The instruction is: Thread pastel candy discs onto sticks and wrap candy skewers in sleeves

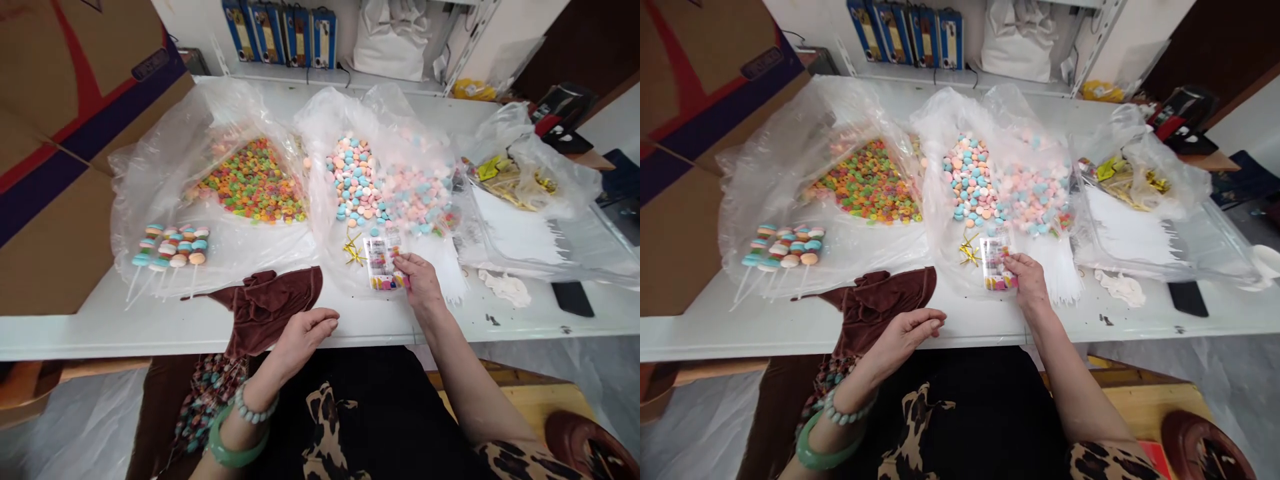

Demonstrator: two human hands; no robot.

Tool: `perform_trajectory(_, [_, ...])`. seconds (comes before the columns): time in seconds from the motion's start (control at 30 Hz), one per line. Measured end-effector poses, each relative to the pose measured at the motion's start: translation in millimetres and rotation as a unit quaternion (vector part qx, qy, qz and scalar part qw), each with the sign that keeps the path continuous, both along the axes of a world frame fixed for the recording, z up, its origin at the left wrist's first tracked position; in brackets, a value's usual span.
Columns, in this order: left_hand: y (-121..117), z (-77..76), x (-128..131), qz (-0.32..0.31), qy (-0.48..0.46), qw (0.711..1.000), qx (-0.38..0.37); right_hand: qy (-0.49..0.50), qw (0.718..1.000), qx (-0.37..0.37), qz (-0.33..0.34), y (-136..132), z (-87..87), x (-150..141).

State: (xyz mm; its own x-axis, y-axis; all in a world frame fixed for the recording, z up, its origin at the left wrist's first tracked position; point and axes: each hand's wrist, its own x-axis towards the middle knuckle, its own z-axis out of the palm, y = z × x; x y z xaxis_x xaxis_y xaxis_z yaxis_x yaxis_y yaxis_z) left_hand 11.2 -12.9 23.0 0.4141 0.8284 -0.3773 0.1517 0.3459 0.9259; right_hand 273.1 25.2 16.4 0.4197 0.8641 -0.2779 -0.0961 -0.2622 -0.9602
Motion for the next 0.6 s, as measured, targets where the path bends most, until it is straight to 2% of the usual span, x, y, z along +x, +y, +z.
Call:
perform_trajectory(0.07, [-3, 3.0, 9, 0.049, -0.072, 0.995, -0.039, 0.032, 0.994, -0.018, 0.099, -8, 9.4, -31])
perform_trajectory(0.17, [-4, 5.2, 15, 0.116, -0.200, 0.970, -0.080, -0.019, 0.962, -0.013, 0.273, -20, 16.6, -81])
perform_trajectory(0.23, [-3, 3.3, 11, 0.201, -0.258, 0.940, -0.098, -0.063, 0.936, 0.010, 0.345, -21, 16.9, -111])
perform_trajectory(0.3, [-2, 0.1, 0, 0.281, -0.283, 0.911, -0.104, -0.085, 0.920, 0.025, 0.383, -15, 16.3, -137])
perform_trajectory(0.37, [-2, -3.0, -18, 0.330, -0.292, 0.892, -0.102, -0.097, 0.902, 0.036, 0.419, -7, 18.0, -159])
perform_trajectory(0.43, [-1, -5.8, -42, 0.371, -0.295, 0.876, -0.094, -0.127, 0.872, 0.052, 0.469, 3, 23.7, -181])
perform_trajectory(0.53, [1, -9.8, -91, 0.483, -0.262, 0.833, -0.063, -0.251, 0.814, 0.076, 0.518, 20, 35.3, -218])
perform_trajectory(0.6, [2, -12.0, -126, 0.564, -0.240, 0.789, -0.043, -0.362, 0.776, 0.111, 0.504, 35, 38.4, -252])
